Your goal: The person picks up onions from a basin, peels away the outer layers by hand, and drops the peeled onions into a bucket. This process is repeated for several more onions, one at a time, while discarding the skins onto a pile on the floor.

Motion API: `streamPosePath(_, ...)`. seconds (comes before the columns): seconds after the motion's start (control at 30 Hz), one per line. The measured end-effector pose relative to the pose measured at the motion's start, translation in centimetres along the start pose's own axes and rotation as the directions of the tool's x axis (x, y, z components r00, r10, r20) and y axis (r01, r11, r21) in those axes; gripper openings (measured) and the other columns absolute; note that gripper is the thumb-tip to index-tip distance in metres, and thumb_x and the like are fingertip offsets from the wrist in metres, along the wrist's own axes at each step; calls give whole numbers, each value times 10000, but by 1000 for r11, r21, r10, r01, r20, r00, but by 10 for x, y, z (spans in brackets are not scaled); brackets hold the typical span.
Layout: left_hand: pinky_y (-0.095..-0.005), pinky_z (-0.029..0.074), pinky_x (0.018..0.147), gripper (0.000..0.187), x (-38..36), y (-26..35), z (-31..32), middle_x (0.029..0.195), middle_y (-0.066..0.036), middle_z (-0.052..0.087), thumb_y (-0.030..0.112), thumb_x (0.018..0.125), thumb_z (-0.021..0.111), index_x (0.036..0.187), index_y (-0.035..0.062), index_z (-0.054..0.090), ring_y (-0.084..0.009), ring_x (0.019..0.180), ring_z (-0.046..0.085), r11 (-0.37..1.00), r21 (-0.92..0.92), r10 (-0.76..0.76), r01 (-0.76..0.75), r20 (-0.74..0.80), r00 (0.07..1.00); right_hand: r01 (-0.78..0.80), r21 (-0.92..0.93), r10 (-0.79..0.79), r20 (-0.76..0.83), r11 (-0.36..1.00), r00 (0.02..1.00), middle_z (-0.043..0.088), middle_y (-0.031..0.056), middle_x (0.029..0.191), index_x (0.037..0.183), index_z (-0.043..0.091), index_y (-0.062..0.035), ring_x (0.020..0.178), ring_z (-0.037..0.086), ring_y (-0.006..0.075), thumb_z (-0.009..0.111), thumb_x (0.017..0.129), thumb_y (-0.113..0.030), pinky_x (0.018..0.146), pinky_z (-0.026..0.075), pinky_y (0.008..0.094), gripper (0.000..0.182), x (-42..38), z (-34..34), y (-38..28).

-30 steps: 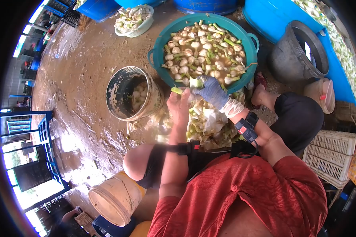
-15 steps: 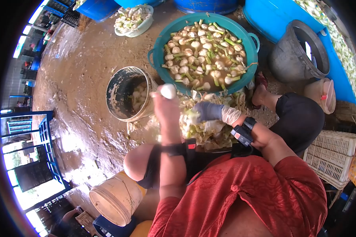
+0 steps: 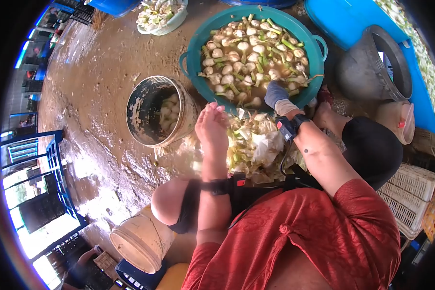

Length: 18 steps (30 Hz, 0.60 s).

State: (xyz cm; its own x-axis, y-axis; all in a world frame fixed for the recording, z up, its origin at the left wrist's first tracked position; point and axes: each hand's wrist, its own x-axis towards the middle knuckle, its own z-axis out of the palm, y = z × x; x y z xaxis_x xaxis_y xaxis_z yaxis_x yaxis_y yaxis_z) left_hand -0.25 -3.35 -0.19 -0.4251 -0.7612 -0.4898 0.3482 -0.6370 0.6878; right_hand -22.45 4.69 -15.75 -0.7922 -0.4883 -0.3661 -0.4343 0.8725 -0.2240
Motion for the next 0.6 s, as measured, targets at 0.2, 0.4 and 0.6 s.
streamPosePath(0.2,-224,394,515,154,5,-14,-2,775,-68,617,170,883,600,940,27,588,-111,605,523,996,87,-15,9,67,998,766,-262,-722,259,586,641,657,138,965,966,645,-91,895,627,302,580,782,-165,770,489,389,208,10,-27,8)
streamPosePath(0.4,-248,459,511,308,-3,-12,7,937,-128,616,176,907,537,1142,-21,511,-166,640,591,950,273,-129,148,-86,988,530,778,-580,-272,337,768,636,75,859,881,631,-54,802,611,217,673,728,-112,736,485,323,168,-83,-63,-31)
streamPosePath(0.6,-268,476,607,389,-7,-9,1,989,-99,613,162,888,556,1231,9,453,-187,739,605,995,97,3,-37,330,944,539,728,-709,-104,424,697,643,74,781,954,624,-22,724,606,154,689,753,-97,691,486,290,224,-108,-88,-46)
